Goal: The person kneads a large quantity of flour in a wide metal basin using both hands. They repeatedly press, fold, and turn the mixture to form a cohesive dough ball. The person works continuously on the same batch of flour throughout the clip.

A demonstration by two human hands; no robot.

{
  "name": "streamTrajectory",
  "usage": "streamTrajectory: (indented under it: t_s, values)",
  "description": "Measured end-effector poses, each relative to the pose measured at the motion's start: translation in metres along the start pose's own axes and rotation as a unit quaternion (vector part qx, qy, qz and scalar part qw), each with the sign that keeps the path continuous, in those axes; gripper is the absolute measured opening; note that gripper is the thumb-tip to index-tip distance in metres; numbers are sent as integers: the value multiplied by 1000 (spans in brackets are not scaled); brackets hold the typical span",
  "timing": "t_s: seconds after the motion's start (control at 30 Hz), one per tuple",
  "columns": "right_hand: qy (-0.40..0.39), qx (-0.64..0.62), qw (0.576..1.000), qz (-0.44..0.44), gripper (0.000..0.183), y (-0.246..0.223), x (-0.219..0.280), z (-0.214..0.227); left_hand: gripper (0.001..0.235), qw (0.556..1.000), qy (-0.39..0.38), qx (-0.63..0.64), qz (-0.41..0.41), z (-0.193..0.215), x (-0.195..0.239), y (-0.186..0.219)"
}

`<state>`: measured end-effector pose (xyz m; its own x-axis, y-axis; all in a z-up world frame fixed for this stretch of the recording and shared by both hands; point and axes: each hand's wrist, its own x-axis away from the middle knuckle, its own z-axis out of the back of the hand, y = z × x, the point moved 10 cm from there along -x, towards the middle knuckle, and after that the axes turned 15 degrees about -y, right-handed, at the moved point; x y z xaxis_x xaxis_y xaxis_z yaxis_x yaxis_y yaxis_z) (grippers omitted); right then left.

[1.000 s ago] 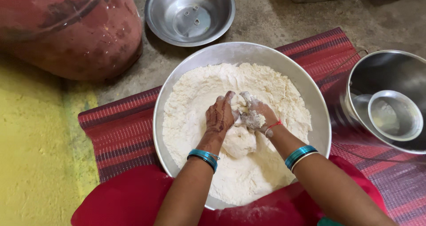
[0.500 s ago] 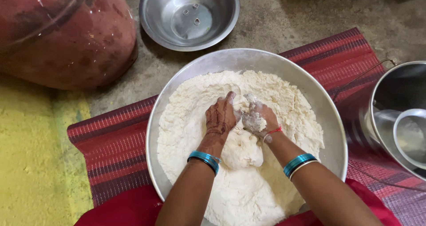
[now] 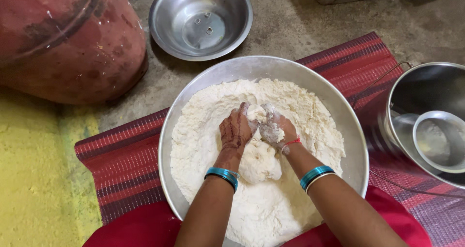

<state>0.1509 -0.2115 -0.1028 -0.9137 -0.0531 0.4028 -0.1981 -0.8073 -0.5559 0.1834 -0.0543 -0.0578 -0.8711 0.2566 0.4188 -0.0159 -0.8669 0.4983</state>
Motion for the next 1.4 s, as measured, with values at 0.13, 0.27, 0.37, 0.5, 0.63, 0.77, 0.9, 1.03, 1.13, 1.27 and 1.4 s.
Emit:
streamTrajectory:
  t_s: [0.13, 0.27, 0.37, 0.5, 0.63, 0.77, 0.9, 1.03, 1.13, 1.27, 1.4]
  values:
    - [16, -26, 995, 95, 69, -2, 2, -4, 66, 1000, 10, -6, -24, -2, 8, 0]
    - [-164, -114, 974, 103, 82, 2, -8, -13, 63, 998, 8, 7, -63, -3, 27, 1]
    - [-282, -218, 934, 33, 92, 5, 17, -5, 67, 992, 10, 1, -125, -2, 43, 6]
    - [-295, -276, 910, -91, 96, -11, 62, 32, 74, 978, -6, -8, -210, 1, 76, 24]
    - [-331, -198, 913, -133, 90, -34, 101, 46, 80, 963, -50, 8, -264, 7, 115, 36]
    - [-375, -244, 889, -94, 90, -53, 128, 44, 67, 937, -121, 171, -278, 9, 138, 24]
    - [-360, -176, 912, -84, 92, -55, 146, 47, 75, 916, -173, 257, -254, 8, 141, 19]
    - [-352, -119, 928, -39, 97, -65, 157, 42, 113, 945, -192, 222, -146, 13, 134, 5]
    - [-350, -107, 930, 12, 96, -74, 163, 35, 103, 910, -306, 238, -150, -18, 133, 6]
    - [-328, -151, 922, 141, 104, -85, 165, 21, 92, 908, -328, 211, -153, -51, 111, -8]
    - [-303, -54, 945, 108, 114, -66, 158, -3, 81, 931, -302, 133, -153, -81, 87, -24]
